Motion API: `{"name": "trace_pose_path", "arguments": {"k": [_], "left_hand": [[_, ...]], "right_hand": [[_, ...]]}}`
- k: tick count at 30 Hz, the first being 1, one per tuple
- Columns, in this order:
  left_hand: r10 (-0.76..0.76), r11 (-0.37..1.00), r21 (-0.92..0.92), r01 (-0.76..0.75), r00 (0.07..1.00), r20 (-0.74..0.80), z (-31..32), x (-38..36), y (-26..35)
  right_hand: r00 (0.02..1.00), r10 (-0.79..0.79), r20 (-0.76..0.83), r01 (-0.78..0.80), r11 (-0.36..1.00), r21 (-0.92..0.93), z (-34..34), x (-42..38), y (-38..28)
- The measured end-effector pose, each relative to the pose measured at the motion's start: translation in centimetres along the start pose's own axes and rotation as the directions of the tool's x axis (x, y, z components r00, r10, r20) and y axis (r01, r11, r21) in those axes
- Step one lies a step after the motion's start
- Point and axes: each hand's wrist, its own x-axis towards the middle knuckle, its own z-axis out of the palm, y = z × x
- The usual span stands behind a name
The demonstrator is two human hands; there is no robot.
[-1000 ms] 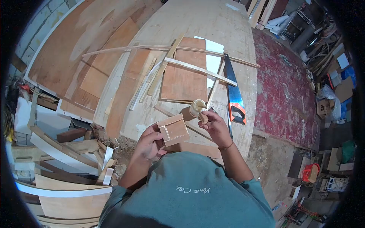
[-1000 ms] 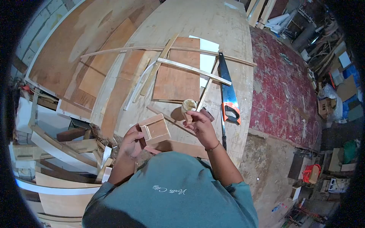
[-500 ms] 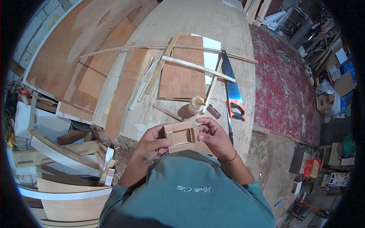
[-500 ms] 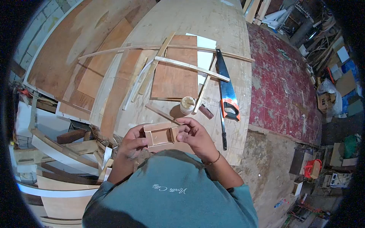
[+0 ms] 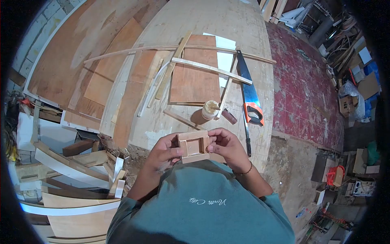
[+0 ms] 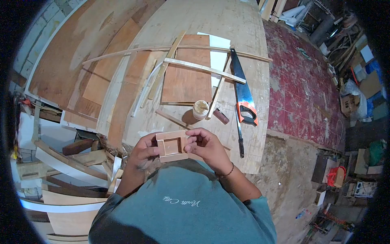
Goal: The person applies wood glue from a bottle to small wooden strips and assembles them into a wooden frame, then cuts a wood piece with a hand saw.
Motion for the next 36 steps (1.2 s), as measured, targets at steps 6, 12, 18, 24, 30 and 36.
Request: {"name": "trace_pose_path", "arguments": {"k": [6,12,18,24,30,36], "left_hand": [[0.003,1.000,-0.011,-0.003,1.000,-0.001,-0.2,0.2,-0.2],[-0.008,1.000,-0.004,0.008,1.000,0.008,-0.3,0.4,-0.1],[-0.007,1.000,0.011,0.007,1.000,0.005,-0.5,0.7,-0.4],[-0.002,1.000,0.007,0.002,1.000,0.003,-0.6,0.9,-0.5],[-0.003,0.997,-0.071,0.003,1.000,-0.007,-1.2,1.2,-1.0],[-0.019,0.997,0.070,0.018,1.000,0.014,-0.4,1.2,-0.2]], "right_hand": [[1.000,-0.011,-0.027,0.009,0.999,-0.049,0.5,-0.1,-0.1],[0.995,-0.096,-0.015,0.095,0.992,-0.077,0.3,-0.2,0.2],[0.994,-0.099,-0.050,0.094,0.991,-0.092,0.6,-0.3,0.0],[0.994,-0.095,-0.049,0.091,0.993,-0.076,0.4,-0.2,0.2],[0.990,-0.071,-0.121,0.056,0.991,-0.121,0.1,-0.4,-0.4],[0.965,-0.215,-0.149,0.170,0.949,-0.266,0.1,0.1,0.7]]}}
